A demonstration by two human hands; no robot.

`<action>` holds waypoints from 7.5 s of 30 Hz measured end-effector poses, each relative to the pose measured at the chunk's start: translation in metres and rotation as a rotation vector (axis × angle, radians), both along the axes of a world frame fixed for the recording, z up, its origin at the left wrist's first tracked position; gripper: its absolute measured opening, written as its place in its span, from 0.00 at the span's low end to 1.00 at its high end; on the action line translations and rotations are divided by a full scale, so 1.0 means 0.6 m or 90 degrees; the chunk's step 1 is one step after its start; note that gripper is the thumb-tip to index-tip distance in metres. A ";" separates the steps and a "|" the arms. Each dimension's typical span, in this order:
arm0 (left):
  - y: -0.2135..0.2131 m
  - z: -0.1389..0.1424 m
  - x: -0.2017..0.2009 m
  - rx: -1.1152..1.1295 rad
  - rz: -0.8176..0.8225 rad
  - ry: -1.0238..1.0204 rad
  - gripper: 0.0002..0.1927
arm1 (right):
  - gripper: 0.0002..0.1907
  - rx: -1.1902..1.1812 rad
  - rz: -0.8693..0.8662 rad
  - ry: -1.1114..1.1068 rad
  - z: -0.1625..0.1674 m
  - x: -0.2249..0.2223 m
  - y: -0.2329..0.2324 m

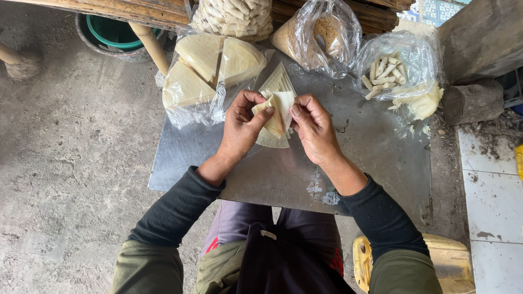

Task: The person folds triangular wrappers, places a cylindrical filling inside, and adds a spoonful of granular filling. They then fold the wrapper into a cone shape and place the finished item into a plastic bag. The process is repeated for multiple units.

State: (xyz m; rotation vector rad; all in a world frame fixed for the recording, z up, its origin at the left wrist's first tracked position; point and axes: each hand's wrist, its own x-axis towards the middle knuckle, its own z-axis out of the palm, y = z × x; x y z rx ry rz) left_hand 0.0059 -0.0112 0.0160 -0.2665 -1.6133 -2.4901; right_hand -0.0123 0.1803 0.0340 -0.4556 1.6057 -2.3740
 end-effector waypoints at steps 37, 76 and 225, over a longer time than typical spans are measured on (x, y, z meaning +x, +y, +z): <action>-0.043 0.031 -0.016 0.180 0.169 -0.008 0.09 | 0.10 0.805 -0.120 0.966 0.027 0.096 -0.050; 0.006 -0.001 0.002 -0.052 -0.055 0.054 0.12 | 0.20 0.329 -0.092 0.397 0.050 0.025 -0.007; -0.007 0.004 0.004 -0.069 -0.074 0.065 0.13 | 0.10 0.300 -0.191 0.313 0.031 0.048 -0.010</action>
